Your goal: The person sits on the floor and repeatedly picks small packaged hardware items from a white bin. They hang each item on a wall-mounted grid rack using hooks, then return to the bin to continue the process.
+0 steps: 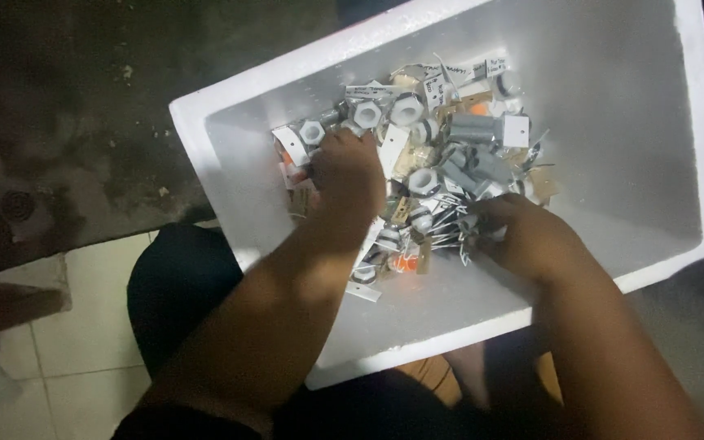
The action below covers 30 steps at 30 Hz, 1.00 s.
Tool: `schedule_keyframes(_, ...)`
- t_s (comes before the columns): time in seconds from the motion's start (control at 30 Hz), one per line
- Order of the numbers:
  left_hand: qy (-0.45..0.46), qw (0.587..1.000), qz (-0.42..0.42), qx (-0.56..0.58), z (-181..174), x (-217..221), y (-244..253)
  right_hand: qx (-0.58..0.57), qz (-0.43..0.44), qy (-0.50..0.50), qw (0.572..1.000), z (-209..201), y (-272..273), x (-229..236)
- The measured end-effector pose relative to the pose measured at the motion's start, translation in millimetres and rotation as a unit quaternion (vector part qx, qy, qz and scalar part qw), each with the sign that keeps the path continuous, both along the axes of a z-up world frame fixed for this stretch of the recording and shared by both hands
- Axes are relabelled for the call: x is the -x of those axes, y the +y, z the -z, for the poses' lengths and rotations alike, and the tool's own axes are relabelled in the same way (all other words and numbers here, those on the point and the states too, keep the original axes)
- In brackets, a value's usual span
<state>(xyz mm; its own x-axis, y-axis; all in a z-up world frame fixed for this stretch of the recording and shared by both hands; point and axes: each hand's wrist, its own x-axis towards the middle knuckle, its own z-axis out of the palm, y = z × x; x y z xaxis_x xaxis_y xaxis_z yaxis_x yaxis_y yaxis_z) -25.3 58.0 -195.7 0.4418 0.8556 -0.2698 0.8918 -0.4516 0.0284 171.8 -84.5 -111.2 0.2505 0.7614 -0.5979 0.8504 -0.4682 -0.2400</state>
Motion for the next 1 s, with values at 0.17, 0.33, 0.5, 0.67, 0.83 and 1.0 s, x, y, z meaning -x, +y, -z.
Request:
schedule_keyframes(0.17,0.082,0.983,-0.114,0.114,-18,11,13,0.005,0.019,0.011,1.0,-4,4,1)
schedule_keyframes(0.33,-0.058,0.945,-0.241,0.212,-29,4,15,0.012,0.029,-0.002,1.0,-7,4,0)
schedule_keyframes(0.5,-0.082,0.92,-0.306,0.228,5,7,18,0.011,0.019,-0.004,1.0,-5,4,-10)
schedule_keyframes(0.67,-0.031,0.93,-0.228,0.286,-69,-10,21,-0.011,0.066,0.016,0.998,-36,15,-2)
schedule_keyframes(0.83,-0.01,0.946,-0.179,0.269,-133,-29,18,-0.04,0.09,0.016,0.995,-35,16,-5)
schedule_keyframes(1.0,-0.079,0.944,-0.173,0.269,-111,-21,13,-0.097,0.11,0.027,0.989,-36,13,-3)
